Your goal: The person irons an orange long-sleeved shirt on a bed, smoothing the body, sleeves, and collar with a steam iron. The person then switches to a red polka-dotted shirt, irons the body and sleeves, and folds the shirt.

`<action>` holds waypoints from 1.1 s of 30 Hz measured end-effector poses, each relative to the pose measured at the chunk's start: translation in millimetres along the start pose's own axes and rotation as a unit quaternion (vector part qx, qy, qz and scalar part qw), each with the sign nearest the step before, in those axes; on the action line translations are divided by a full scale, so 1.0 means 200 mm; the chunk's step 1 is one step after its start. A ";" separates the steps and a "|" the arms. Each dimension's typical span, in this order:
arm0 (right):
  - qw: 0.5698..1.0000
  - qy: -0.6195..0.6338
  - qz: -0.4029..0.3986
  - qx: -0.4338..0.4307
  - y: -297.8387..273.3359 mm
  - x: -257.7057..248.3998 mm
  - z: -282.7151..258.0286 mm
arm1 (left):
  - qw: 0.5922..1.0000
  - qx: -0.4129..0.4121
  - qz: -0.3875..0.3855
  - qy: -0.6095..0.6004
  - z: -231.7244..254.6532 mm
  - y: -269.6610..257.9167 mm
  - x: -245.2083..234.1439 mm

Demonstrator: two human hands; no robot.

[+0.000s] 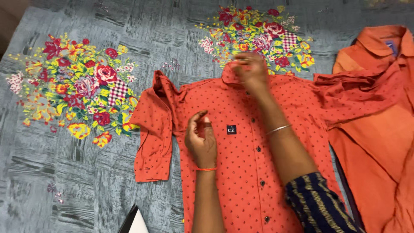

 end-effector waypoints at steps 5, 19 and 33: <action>0.984 -0.001 0.049 0.169 -0.07 -0.31 0.07 | 0.980 0.040 -0.104 0.162 0.00 -0.02 0.10; 0.939 -0.279 -0.186 0.078 -0.21 -0.11 -0.15 | 0.956 0.111 -0.121 0.245 -0.01 -0.04 0.13; 0.825 -0.437 -0.255 0.251 -0.34 -0.18 -0.09 | 0.937 0.156 -0.127 0.287 0.03 -0.05 0.13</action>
Point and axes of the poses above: each hand's wrist, its own y-axis towards the middle knuckle, its own x-axis out of the palm, z = x × y, the point moved 5 cm from there along y, towards the middle knuckle, and after that the axes turned 15 degrees about y, right-handed, at the moved point
